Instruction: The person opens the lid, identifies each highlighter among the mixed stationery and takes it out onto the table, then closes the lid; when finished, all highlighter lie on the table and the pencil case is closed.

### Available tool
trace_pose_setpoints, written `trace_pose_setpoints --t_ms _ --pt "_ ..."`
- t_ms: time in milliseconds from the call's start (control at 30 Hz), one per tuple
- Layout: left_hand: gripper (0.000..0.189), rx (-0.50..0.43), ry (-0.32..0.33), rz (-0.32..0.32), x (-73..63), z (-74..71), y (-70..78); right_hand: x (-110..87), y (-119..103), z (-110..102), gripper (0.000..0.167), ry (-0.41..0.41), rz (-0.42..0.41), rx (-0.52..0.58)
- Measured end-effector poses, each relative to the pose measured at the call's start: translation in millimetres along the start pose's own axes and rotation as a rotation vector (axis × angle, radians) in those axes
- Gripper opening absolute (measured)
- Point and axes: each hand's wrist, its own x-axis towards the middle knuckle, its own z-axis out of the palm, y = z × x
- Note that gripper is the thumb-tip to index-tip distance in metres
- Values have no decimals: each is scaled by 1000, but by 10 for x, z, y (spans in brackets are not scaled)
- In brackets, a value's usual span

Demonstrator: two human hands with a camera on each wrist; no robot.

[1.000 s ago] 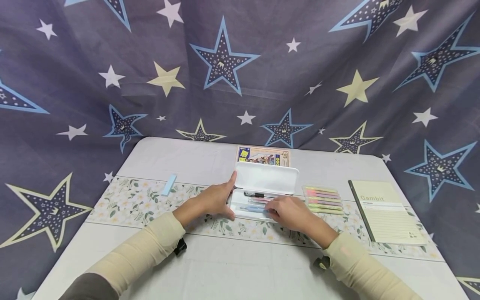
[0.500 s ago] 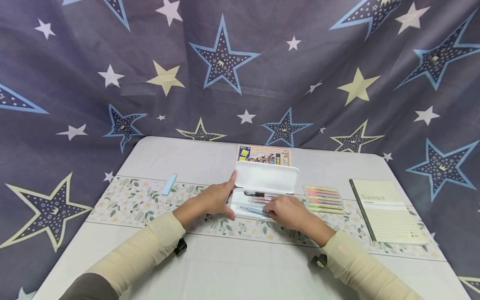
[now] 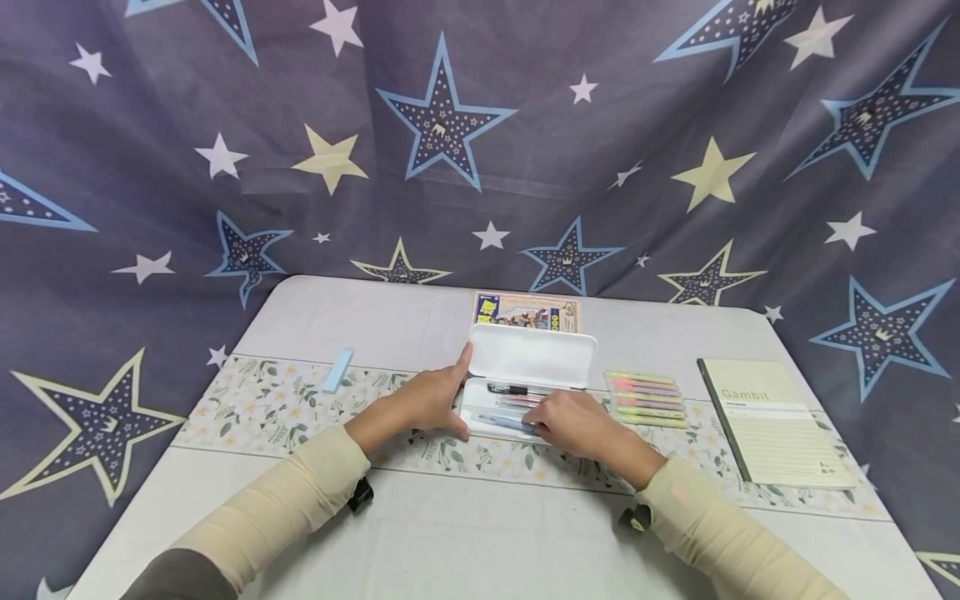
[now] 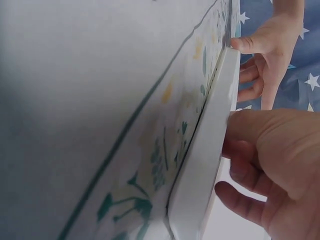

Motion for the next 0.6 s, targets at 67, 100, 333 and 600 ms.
trace_pose_setpoints --t_ms 67,100,333,600 --pt "152 4 0 0 0 0 1 -5 15 8 17 13 0 16" --pt "153 6 0 -1 1 -2 3 -12 24 11 16 22 -1 22" --pt "153 10 3 8 13 -1 3 -89 70 -48 21 74 -15 41" --pt "151 6 12 13 5 8 0 -217 169 -71 25 160 -9 -13"
